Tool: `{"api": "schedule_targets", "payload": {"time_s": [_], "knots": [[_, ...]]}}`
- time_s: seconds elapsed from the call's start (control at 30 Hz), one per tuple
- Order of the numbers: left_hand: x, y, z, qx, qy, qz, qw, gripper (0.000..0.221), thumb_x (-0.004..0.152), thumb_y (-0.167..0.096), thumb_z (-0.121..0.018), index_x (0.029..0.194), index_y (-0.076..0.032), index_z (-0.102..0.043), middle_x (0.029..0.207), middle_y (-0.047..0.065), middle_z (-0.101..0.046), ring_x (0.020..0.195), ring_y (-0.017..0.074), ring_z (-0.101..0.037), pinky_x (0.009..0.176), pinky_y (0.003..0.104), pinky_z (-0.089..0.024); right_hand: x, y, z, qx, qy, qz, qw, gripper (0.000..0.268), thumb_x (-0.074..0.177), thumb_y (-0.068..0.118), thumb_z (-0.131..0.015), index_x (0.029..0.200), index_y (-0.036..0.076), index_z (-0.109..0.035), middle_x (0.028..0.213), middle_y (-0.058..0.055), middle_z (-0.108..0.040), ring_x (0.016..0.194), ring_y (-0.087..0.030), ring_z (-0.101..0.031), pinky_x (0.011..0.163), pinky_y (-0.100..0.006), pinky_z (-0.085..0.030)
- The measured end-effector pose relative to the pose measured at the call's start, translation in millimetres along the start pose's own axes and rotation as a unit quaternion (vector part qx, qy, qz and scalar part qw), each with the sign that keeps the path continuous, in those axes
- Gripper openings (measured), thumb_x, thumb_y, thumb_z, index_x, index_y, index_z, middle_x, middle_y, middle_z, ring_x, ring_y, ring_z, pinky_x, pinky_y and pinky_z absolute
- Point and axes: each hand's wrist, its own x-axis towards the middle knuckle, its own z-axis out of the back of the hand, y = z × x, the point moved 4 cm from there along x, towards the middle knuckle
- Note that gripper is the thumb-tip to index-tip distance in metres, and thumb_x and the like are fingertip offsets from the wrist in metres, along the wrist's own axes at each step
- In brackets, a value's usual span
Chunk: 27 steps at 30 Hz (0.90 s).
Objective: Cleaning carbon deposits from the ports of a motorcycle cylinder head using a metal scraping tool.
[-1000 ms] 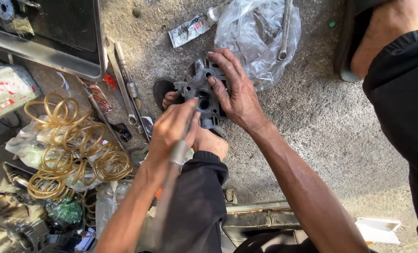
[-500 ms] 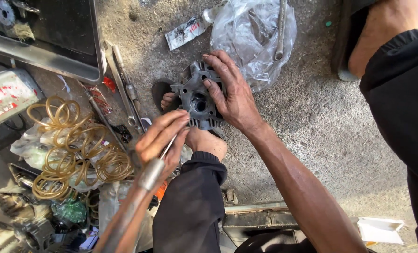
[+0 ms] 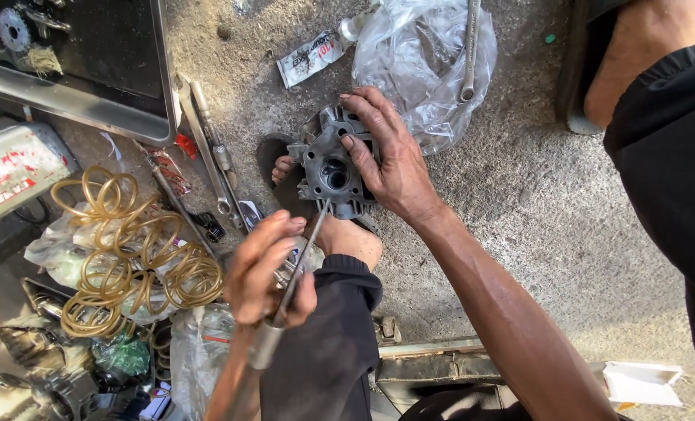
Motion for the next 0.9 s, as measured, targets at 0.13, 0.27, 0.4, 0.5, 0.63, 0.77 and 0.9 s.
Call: {"api": "schedule_targets", "payload": {"time_s": [0.13,0.27,0.4,0.5,0.63,0.77,0.9], "knots": [[-28,-10,-1,0.015,0.187,0.037,0.982,0.039,0.101,-0.043,-0.052,0.112,-0.007,-0.063,0.13,0.019,-0.066,0.11,0.035,-0.077,0.067,0.041,-0.066,-2,-5,-4,-0.032,0.044,-0.025,0.998,0.045,0.113,0.038,-0.045,0.152,0.018,-0.042,0.16,-0.012,-0.039,0.15,-0.035,-0.042,0.116,-0.053,-0.048],[-6,6,-23,-0.024,0.082,0.03,0.996,0.027,0.1,-0.015,-0.058,0.117,0.0,-0.074,0.12,0.024,-0.072,0.1,0.037,-0.076,0.076,0.042,-0.066,0,-1,0,-0.006,0.011,0.002,1.0,0.043,0.108,0.024,-0.059,0.149,0.016,-0.051,0.146,-0.02,-0.052,0.135,-0.046,-0.053,0.111,-0.058,-0.045],[-6,29,-38,0.043,0.121,0.05,0.991,0.027,0.095,-0.007,-0.071,0.121,-0.002,-0.073,0.117,0.016,-0.075,0.097,0.0344,-0.075,0.069,0.04,-0.063,-2,-3,-2,0.005,0.003,-0.006,1.0,0.042,0.109,0.028,-0.058,0.149,0.019,-0.051,0.146,-0.017,-0.053,0.137,-0.046,-0.051,0.113,-0.058,-0.042],[-10,48,-53,0.038,0.115,-0.005,0.993,0.028,0.094,-0.004,-0.07,0.121,-0.004,-0.075,0.121,0.017,-0.075,0.098,0.032,-0.077,0.075,0.038,-0.063,0,-2,-1,-0.014,-0.002,0.02,1.0,0.041,0.108,0.023,-0.058,0.147,0.015,-0.053,0.143,-0.019,-0.054,0.135,-0.044,-0.054,0.111,-0.056,-0.046],[4,41,-58,0.093,0.156,-0.148,0.972,0.019,0.098,-0.004,-0.067,0.115,0.0,-0.075,0.119,0.025,-0.073,0.099,0.0356,-0.076,0.077,0.042,-0.064,1,2,1,-0.016,-0.01,0.025,1.0,0.04,0.108,0.022,-0.058,0.147,0.015,-0.053,0.143,-0.02,-0.055,0.132,-0.047,-0.056,0.108,-0.058,-0.046],[-1,46,-59,0.16,0.223,-0.229,0.934,0.019,0.104,-0.006,-0.057,0.108,0.003,-0.073,0.107,0.023,-0.071,0.097,0.0347,-0.075,0.082,0.04,-0.064,-1,-1,-1,-0.011,-0.006,0.019,1.0,0.041,0.108,0.024,-0.058,0.148,0.016,-0.052,0.143,-0.019,-0.054,0.133,-0.047,-0.054,0.108,-0.058,-0.045],[4,41,-61,0.197,0.259,-0.238,0.915,0.022,0.105,-0.004,-0.05,0.107,0.004,-0.07,0.108,0.024,-0.068,0.098,0.0349,-0.072,0.082,0.041,-0.062,0,1,1,-0.016,-0.004,0.017,1.0,0.041,0.109,0.026,-0.057,0.149,0.017,-0.051,0.144,-0.019,-0.053,0.132,-0.048,-0.054,0.108,-0.06,-0.045]]}}
